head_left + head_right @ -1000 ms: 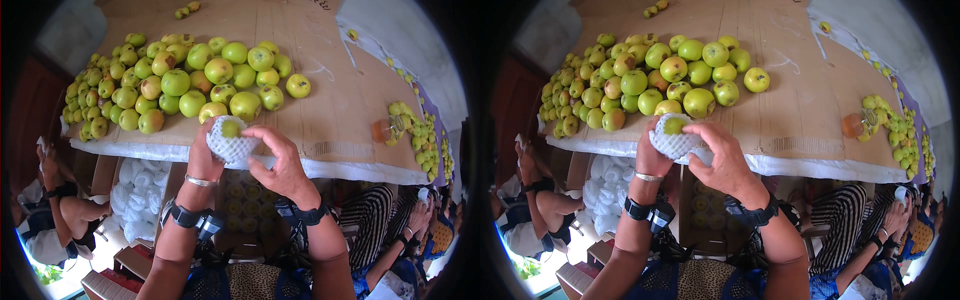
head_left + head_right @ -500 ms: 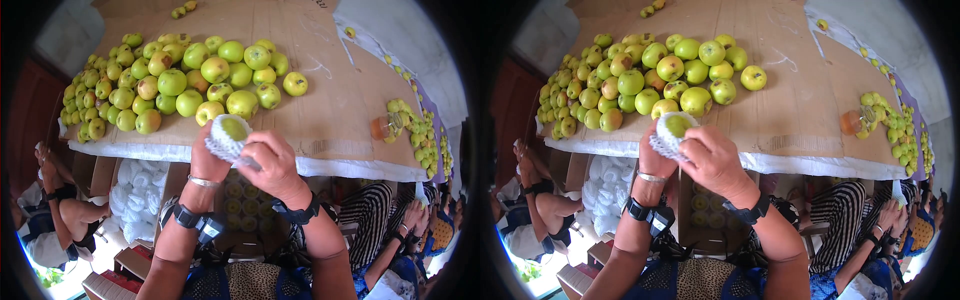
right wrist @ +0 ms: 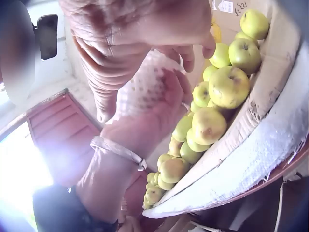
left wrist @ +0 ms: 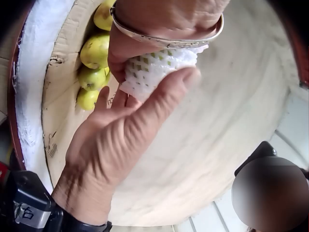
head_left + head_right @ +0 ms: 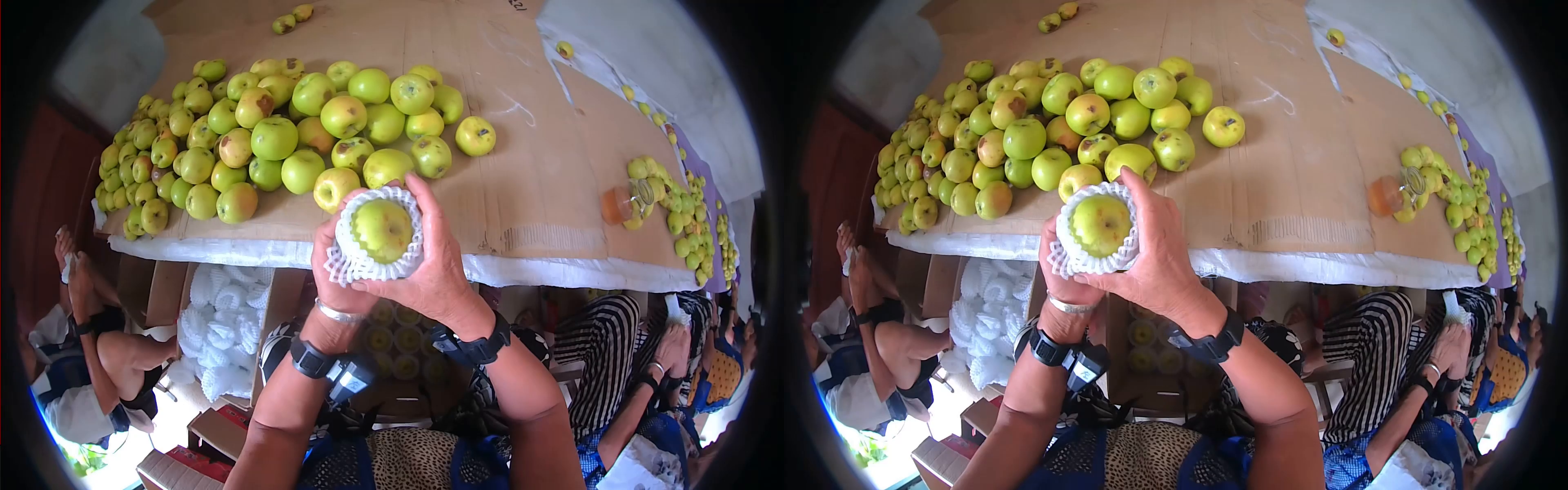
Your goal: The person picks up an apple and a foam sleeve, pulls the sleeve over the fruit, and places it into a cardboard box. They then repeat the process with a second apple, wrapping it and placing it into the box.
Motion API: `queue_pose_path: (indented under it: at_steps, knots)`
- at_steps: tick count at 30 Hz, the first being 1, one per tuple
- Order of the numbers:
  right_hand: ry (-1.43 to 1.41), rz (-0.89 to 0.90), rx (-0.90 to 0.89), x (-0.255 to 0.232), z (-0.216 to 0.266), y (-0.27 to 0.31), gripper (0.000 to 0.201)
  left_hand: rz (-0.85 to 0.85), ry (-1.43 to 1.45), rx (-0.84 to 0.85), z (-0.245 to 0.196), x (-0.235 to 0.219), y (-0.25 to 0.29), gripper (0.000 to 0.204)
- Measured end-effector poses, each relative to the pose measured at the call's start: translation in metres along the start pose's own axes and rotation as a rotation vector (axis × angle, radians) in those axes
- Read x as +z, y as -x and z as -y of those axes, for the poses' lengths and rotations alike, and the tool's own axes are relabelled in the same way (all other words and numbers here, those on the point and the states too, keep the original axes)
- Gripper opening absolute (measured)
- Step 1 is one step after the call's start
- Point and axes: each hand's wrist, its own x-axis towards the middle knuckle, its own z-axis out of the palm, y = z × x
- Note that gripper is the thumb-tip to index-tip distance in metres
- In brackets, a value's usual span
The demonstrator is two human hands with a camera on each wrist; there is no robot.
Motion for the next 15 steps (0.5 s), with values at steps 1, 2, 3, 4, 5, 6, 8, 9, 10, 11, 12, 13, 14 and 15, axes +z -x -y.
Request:
queue_pose_path:
  at_steps: [1, 2, 3, 4, 5, 6, 8, 9, 10, 11, 12, 13, 14, 15]
  knots:
    - [-0.029, -0.032, 0.012, 0.001, -0.002, 0.000, 0.103, -0.014, 0.038, -0.027, 0.002, -0.001, 0.001, 0.039]
    - [0.002, -0.040, -0.020, 0.002, -0.005, -0.001, 0.102, -0.028, 0.075, -0.050, 0.003, -0.004, 0.002, 0.039]
    - [0.028, -0.033, -0.039, 0.000, -0.007, -0.001, 0.101, -0.043, 0.111, -0.071, 0.003, -0.006, 0.002, 0.039]
    - [0.053, -0.024, -0.058, -0.002, -0.010, -0.001, 0.101, 0.032, 0.041, -0.056, 0.003, -0.005, -0.001, 0.039]
    - [0.080, -0.015, -0.074, -0.003, -0.011, -0.002, 0.101, 0.002, 0.008, -0.073, 0.002, -0.003, -0.002, 0.039]
    - [0.060, -0.030, -0.055, -0.003, -0.012, -0.002, 0.100, -0.030, -0.022, -0.092, 0.001, 0.000, -0.003, 0.039]
    - [0.025, -0.061, -0.018, -0.004, -0.012, -0.003, 0.099, -0.083, -0.090, -0.101, 0.002, 0.000, -0.004, 0.041]
    - [0.042, -0.082, -0.019, -0.006, -0.010, -0.004, 0.100, -0.105, -0.124, -0.094, -0.001, 0.000, -0.005, 0.044]
    - [0.057, -0.107, -0.023, -0.009, -0.007, -0.006, 0.100, -0.124, -0.162, -0.086, -0.007, 0.002, -0.007, 0.048]
    - [0.072, -0.134, -0.026, -0.011, -0.006, -0.008, 0.100, -0.143, -0.201, -0.079, -0.015, 0.005, -0.008, 0.051]
    - [0.142, -0.122, -0.062, -0.014, -0.010, -0.009, 0.102, -0.166, -0.243, -0.181, -0.027, 0.012, -0.007, 0.059]
    - [0.210, -0.098, -0.122, -0.016, -0.010, -0.011, 0.102, -0.145, -0.318, -0.185, -0.026, 0.015, -0.006, 0.060]
    - [0.278, -0.072, -0.183, -0.019, -0.010, -0.012, 0.103, -0.124, -0.391, -0.190, -0.024, 0.017, -0.003, 0.061]
    - [0.345, -0.047, -0.245, -0.020, -0.011, -0.013, 0.104, -0.102, -0.467, -0.191, -0.021, 0.018, 0.000, 0.062]
